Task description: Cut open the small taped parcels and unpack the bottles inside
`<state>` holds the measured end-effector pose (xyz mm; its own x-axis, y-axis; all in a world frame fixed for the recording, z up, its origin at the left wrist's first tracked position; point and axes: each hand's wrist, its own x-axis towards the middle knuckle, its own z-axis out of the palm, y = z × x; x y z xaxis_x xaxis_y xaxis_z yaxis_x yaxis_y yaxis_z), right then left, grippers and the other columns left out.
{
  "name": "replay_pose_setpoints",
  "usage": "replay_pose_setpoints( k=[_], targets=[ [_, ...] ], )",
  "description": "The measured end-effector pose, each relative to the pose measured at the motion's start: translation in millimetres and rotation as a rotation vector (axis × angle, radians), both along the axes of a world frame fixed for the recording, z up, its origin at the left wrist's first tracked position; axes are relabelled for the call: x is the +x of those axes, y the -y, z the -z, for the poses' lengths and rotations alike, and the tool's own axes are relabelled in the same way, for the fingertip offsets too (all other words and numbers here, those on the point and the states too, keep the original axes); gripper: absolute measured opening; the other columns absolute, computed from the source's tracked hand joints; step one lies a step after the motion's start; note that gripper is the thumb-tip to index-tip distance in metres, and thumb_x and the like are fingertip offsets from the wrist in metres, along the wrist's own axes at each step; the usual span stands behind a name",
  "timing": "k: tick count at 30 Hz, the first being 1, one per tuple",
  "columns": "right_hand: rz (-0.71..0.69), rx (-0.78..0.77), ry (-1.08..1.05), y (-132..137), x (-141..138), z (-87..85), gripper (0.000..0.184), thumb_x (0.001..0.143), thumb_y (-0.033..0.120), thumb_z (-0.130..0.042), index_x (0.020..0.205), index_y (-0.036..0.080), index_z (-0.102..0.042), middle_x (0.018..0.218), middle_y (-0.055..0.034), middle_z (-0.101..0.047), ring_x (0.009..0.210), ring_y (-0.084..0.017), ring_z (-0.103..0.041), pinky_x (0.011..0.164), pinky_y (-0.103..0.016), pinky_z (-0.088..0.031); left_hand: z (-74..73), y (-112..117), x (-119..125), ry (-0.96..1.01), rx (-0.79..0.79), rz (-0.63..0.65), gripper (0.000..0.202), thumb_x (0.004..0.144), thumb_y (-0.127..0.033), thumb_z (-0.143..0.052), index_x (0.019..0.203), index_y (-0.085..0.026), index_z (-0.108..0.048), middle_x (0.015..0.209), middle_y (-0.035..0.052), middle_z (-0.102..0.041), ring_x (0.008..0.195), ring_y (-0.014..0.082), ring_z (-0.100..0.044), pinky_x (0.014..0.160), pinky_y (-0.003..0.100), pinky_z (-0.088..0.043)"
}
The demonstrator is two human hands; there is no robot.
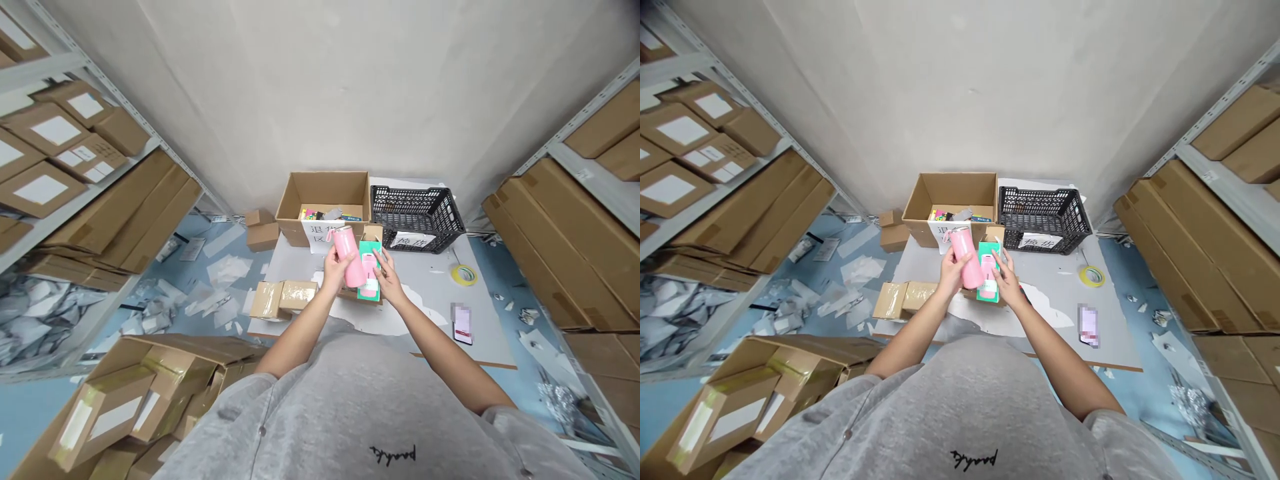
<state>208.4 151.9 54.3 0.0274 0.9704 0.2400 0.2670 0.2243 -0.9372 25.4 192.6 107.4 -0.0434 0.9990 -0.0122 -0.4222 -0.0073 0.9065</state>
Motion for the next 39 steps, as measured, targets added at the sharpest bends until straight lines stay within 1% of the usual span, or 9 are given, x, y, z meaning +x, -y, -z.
replay_pose_setpoints(
  k=[3, 5, 7, 9, 12, 17, 25, 33, 39],
  targets=[
    [-0.049, -0.059, -0.095, 1, 2, 0.5, 0.091, 0.094, 0.073, -0.054, 0.168, 0.040, -0.013, 0.173, -0.0048, -0.020, 0.152, -0.029, -0.040, 0.122, -0.049, -0.038, -23.5, -25, -20, -0.001, 0.055, -0.032, 0.069, 0.065, -0.046, -0.094, 0.124, -0.022, -0.067, 0.115, 0.0090, -0.071, 0.112, 0.0278, -0.066, 0.103, 0.043, -0.052],
    [-0.076, -0.086, -0.168, 1, 2, 1.5, 0.105, 0.091, 0.075, -0.056, 0.168, 0.040, 0.007, 0.171, -0.0082, -0.027, 0.144, -0.030, -0.050, 0.118, -0.051, -0.043, -40.9, -43, -29, 0.031, 0.104, -0.081, 0.085, 0.064, -0.041, -0.096, 0.139, -0.026, -0.059, 0.127, 0.0105, -0.067, 0.123, 0.0286, -0.063, 0.108, 0.043, -0.050],
    [-0.091, -0.097, -0.205, 1, 0, 1.4, 0.111, 0.089, 0.078, -0.056, 0.168, 0.038, 0.011, 0.165, -0.0094, -0.038, 0.142, -0.031, -0.053, 0.118, -0.052, -0.042, -56.7, -60, -34, 0.055, 0.157, -0.124, 0.107, 0.063, -0.037, -0.098, 0.153, -0.035, -0.042, 0.144, 0.0099, -0.058, 0.132, 0.0272, -0.059, 0.111, 0.043, -0.049],
    [-0.110, -0.101, -0.213, 2, -1, -0.5, 0.110, 0.088, 0.079, -0.056, 0.168, 0.037, 0.006, 0.160, -0.0092, -0.044, 0.142, -0.032, -0.052, 0.119, -0.052, -0.041, -69.1, -74, -37, 0.054, 0.205, -0.155, 0.119, 0.064, -0.041, -0.098, 0.160, -0.042, -0.028, 0.156, 0.0090, -0.047, 0.135, 0.0266, -0.057, 0.113, 0.043, -0.048],
    [-0.136, -0.098, -0.210, 5, -3, -5.6, 0.108, 0.087, 0.078, -0.058, 0.169, 0.038, -0.002, 0.162, -0.0077, -0.043, 0.142, -0.033, -0.052, 0.119, -0.051, -0.041, -79.6, -88, -37, 0.054, 0.242, -0.167, 0.130, 0.066, -0.044, -0.098, 0.164, -0.048, -0.012, 0.158, 0.0095, -0.042, 0.136, 0.0292, -0.056, 0.114, 0.048, -0.047],
    [-0.188, -0.072, -0.211, 6, -4, -8.8, 0.105, 0.085, 0.077, -0.062, 0.169, 0.038, -0.011, 0.167, -0.0052, -0.035, 0.143, -0.034, -0.050, 0.119, -0.049, -0.041, -76.0, -92, -26, 0.091, 0.271, -0.135, 0.137, 0.065, -0.041, -0.099, 0.165, -0.049, -0.005, 0.155, 0.0105, -0.042, 0.137, 0.0320, -0.054, 0.114, 0.052, -0.045],
    [-0.204, -0.070, -0.158, 10, -8, -15.6, 0.099, 0.084, 0.080, -0.060, 0.166, 0.036, -0.026, 0.167, -0.0048, -0.037, 0.140, -0.034, -0.052, 0.117, -0.049, -0.044, -59.1, -78, -1, 0.072, 0.236, -0.070, 0.105, 0.068, -0.046, -0.096, 0.156, -0.044, -0.038, 0.156, 0.0077, -0.044, 0.139, 0.0330, -0.050, 0.112, 0.047, -0.048],
    [-0.190, -0.061, -0.201, 17, -10, -17.5, 0.098, 0.087, 0.077, -0.061, 0.166, 0.033, -0.024, 0.162, -0.0081, -0.044, 0.139, -0.034, -0.053, 0.117, -0.050, -0.044, -58.3, -81, -9, -0.055, 0.344, -0.016, 0.101, 0.063, -0.053, -0.096, 0.149, -0.039, -0.045, 0.151, 0.0084, -0.046, 0.134, 0.0316, -0.053, 0.108, 0.042, -0.050],
    [-0.178, -0.020, -0.288, 20, -15, -20.4, 0.086, 0.090, 0.070, -0.064, 0.162, 0.032, -0.034, 0.157, -0.0085, -0.049, 0.141, -0.033, -0.051, 0.118, -0.051, -0.042, -55.2, -91, -22, -0.201, 0.494, 0.004, 0.099, 0.068, -0.061, -0.090, 0.149, -0.041, -0.038, 0.150, 0.0074, -0.045, 0.134, 0.0303, -0.052, 0.105, 0.039, -0.050]
  ],
)
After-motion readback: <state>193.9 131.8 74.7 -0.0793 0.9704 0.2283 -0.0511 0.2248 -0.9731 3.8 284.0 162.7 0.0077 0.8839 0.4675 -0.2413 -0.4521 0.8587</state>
